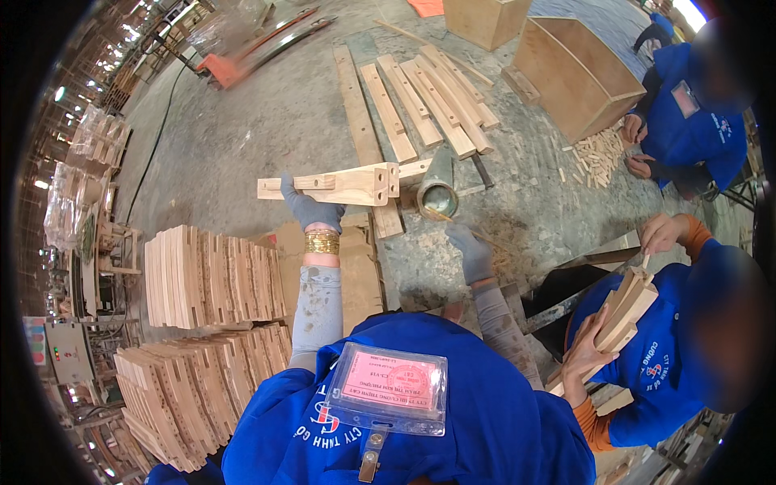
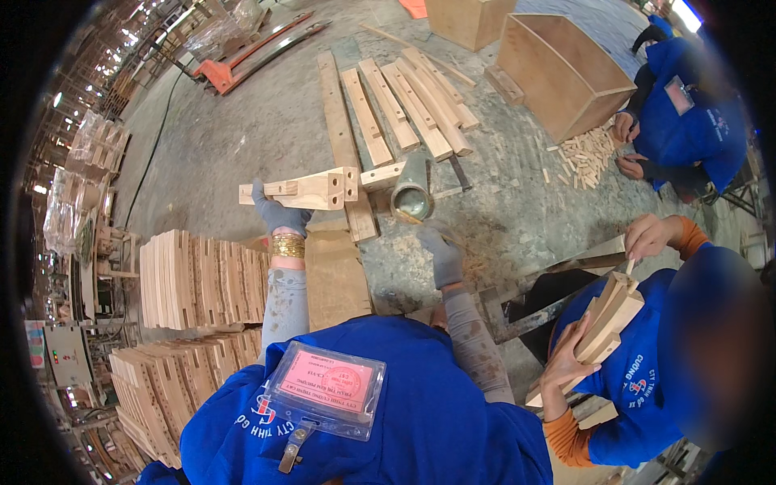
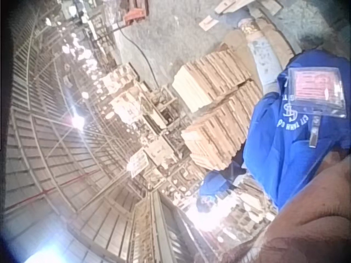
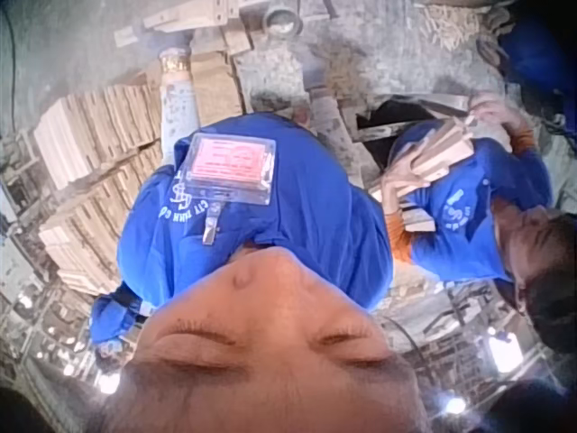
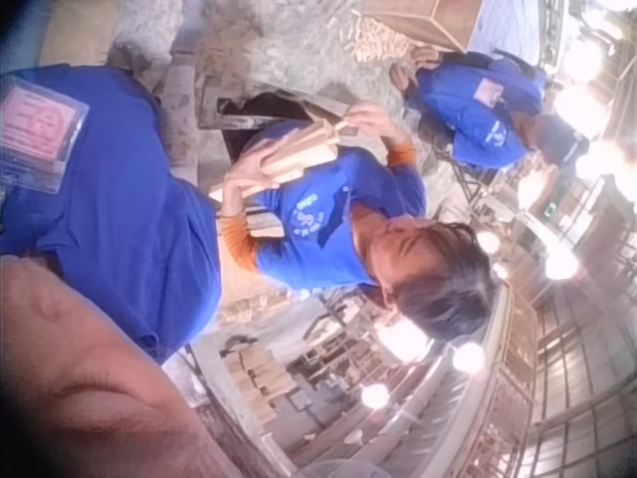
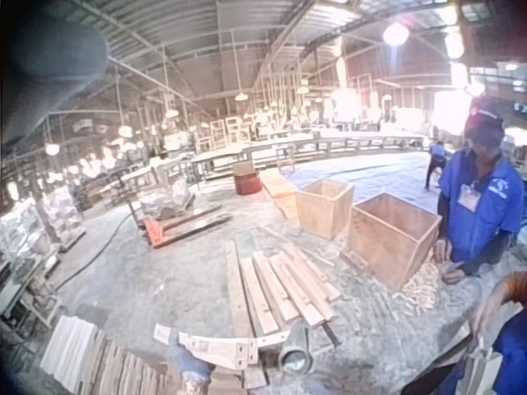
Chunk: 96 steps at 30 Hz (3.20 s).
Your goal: The person applies glue to the pre-drilled holes of small wooden blocks using a thin brush. They repeatedly dip the brush into a small container of adhesive and carefully coat the interior of the holes on multiple pieces of wood, handling each block individually.
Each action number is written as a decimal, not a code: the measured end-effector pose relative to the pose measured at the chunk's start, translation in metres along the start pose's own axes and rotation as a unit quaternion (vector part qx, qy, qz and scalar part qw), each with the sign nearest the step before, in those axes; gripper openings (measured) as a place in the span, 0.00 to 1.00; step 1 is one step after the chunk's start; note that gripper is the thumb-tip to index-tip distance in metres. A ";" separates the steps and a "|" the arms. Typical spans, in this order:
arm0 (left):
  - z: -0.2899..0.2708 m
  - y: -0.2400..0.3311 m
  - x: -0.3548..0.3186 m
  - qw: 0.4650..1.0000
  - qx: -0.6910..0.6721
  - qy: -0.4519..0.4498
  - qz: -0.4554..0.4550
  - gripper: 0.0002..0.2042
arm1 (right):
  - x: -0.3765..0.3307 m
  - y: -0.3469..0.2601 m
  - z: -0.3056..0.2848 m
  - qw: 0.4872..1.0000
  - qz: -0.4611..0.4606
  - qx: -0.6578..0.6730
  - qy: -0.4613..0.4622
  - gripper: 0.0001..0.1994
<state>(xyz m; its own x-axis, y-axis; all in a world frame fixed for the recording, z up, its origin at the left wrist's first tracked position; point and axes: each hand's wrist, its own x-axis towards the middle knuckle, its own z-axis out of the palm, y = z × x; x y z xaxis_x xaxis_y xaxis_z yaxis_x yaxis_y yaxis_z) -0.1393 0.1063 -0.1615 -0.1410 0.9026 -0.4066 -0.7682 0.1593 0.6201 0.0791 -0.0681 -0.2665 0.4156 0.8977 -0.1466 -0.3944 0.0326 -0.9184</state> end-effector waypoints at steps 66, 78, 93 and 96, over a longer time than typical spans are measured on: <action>-0.032 0.013 -0.007 0.997 0.042 0.049 0.046 0.29 | 0.145 -0.001 -0.041 0.988 0.106 0.083 0.070 0.12; -0.033 0.015 -0.010 0.995 0.031 0.055 0.078 0.34 | 0.099 -0.076 -0.040 0.988 -0.072 -0.138 -0.011 0.07; -0.017 0.010 -0.012 0.997 -0.026 0.055 0.044 0.29 | 0.044 -0.007 -0.003 0.985 -0.140 -0.096 0.031 0.05; -0.024 0.015 -0.014 0.998 -0.001 0.039 0.056 0.35 | 0.040 -0.015 -0.007 0.970 -0.217 -0.111 0.011 0.05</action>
<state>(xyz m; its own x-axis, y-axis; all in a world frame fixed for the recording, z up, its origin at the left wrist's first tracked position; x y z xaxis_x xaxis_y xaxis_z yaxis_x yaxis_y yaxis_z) -0.1642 0.0861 -0.1627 -0.2752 0.8807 -0.3855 -0.7457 0.0576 0.6638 0.1067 -0.0359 -0.2613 0.5218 0.8110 0.2648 0.0058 0.3070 -0.9517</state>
